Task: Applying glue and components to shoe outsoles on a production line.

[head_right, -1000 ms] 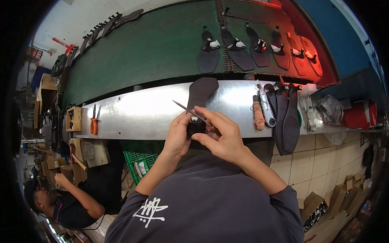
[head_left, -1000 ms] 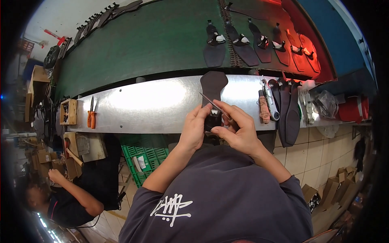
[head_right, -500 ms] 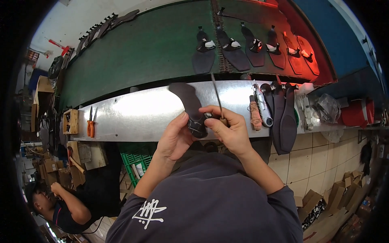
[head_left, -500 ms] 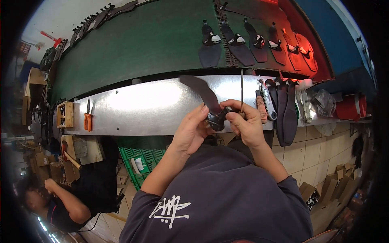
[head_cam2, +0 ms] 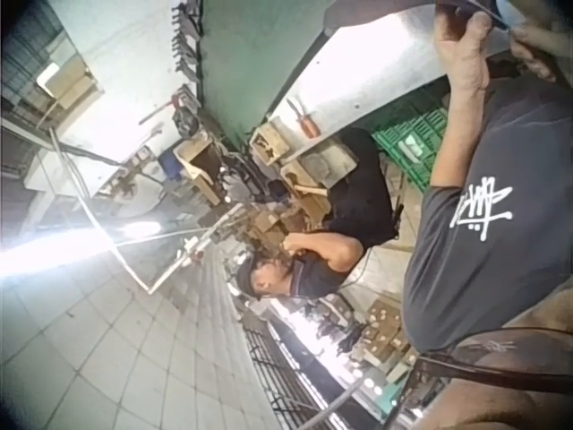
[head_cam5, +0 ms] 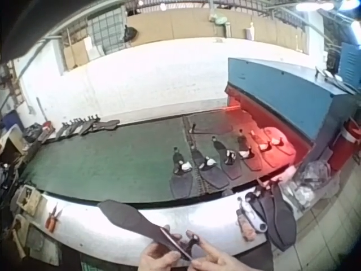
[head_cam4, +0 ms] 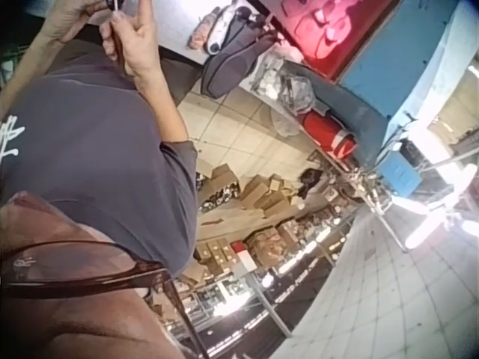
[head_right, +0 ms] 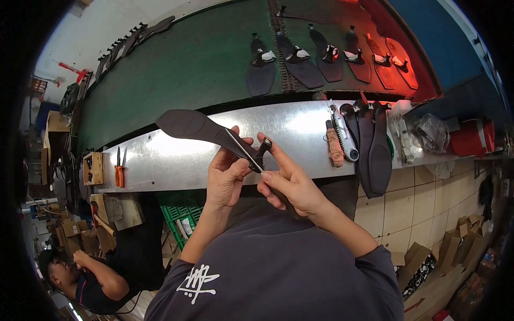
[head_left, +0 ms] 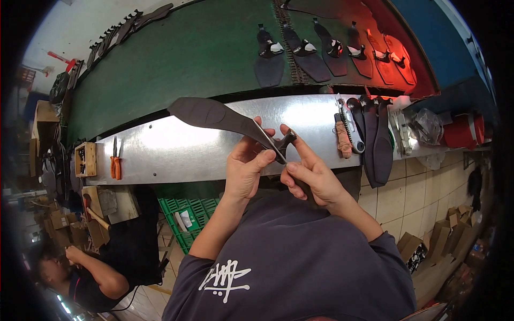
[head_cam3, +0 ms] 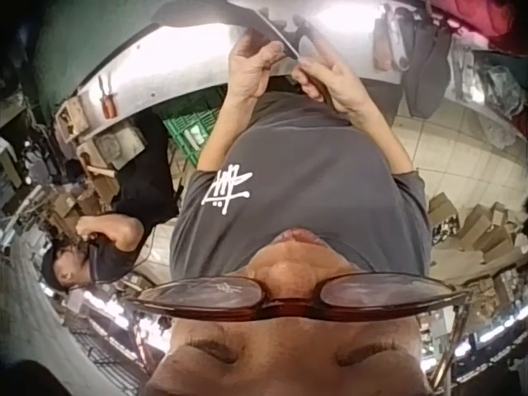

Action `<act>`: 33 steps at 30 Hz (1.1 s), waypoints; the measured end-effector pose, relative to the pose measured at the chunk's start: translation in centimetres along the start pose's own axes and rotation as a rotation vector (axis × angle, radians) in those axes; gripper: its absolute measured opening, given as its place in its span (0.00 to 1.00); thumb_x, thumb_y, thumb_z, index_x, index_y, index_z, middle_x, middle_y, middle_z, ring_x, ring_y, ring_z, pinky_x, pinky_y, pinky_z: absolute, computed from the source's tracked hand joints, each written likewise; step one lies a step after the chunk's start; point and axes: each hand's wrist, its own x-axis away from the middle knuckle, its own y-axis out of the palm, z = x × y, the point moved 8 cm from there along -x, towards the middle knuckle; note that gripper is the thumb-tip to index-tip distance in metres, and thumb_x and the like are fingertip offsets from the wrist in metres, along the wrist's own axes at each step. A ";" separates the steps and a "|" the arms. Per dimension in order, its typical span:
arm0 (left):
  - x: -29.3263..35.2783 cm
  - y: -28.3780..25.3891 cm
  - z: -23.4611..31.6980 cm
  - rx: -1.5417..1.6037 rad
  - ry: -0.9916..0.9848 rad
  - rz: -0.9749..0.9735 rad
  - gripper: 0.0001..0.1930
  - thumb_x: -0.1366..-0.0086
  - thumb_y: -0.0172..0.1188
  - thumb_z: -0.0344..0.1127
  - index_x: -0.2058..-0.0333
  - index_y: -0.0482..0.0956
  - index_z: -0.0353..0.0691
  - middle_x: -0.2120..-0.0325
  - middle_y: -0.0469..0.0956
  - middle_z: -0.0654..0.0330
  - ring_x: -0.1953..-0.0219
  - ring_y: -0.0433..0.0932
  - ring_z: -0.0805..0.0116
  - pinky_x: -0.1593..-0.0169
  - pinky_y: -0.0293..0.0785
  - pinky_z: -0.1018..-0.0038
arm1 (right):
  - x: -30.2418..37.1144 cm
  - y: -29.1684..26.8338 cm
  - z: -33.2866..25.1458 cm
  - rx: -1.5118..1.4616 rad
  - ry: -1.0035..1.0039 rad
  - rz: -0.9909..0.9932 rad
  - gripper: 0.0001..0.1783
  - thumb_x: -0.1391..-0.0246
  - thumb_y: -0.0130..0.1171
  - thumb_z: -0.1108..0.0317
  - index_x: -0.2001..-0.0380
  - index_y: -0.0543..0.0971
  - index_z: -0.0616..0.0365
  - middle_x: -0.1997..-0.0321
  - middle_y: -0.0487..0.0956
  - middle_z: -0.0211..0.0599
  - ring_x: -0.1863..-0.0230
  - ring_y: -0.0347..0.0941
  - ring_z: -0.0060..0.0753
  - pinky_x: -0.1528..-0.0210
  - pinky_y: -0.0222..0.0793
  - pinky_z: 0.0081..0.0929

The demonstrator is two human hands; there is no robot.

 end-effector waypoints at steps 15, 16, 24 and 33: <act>0.1 -0.4 1.6 -0.162 0.162 -0.009 0.30 0.47 0.65 0.19 0.44 0.70 0.34 0.56 0.77 0.57 0.51 0.78 0.60 0.47 0.73 0.67 | -0.4 -1.6 1.1 -0.071 0.032 0.130 0.24 0.33 0.45 0.64 0.36 0.63 0.51 0.77 0.66 0.25 0.84 0.57 0.12 0.84 0.51 0.12; 0.0 -0.6 1.4 -0.117 0.104 0.009 0.30 0.47 0.64 0.20 0.43 0.69 0.34 0.55 0.77 0.56 0.52 0.78 0.60 0.47 0.73 0.67 | -0.6 -1.6 1.0 -0.133 0.073 0.136 0.26 0.34 0.45 0.63 0.35 0.60 0.54 0.77 0.66 0.27 0.85 0.57 0.13 0.84 0.51 0.12; 0.2 -10.9 11.4 -0.378 0.190 0.211 0.30 0.43 0.57 0.34 0.42 0.64 0.26 0.53 0.76 0.49 0.55 0.78 0.61 0.47 0.73 0.67 | -1.0 -4.0 -1.4 -0.160 -0.009 0.101 0.31 0.35 0.46 0.63 0.32 0.53 0.53 0.77 0.69 0.30 0.86 0.58 0.16 0.86 0.53 0.13; 3.7 -20.9 20.0 -0.950 0.649 0.807 0.22 0.34 0.57 0.32 0.45 0.69 0.26 0.46 0.72 0.48 0.44 0.71 0.63 0.42 0.65 0.71 | 0.0 -11.5 -2.8 0.837 -0.555 0.619 0.24 0.42 0.51 0.76 0.41 0.70 0.58 0.71 0.71 0.31 0.76 0.66 0.22 0.71 0.63 0.18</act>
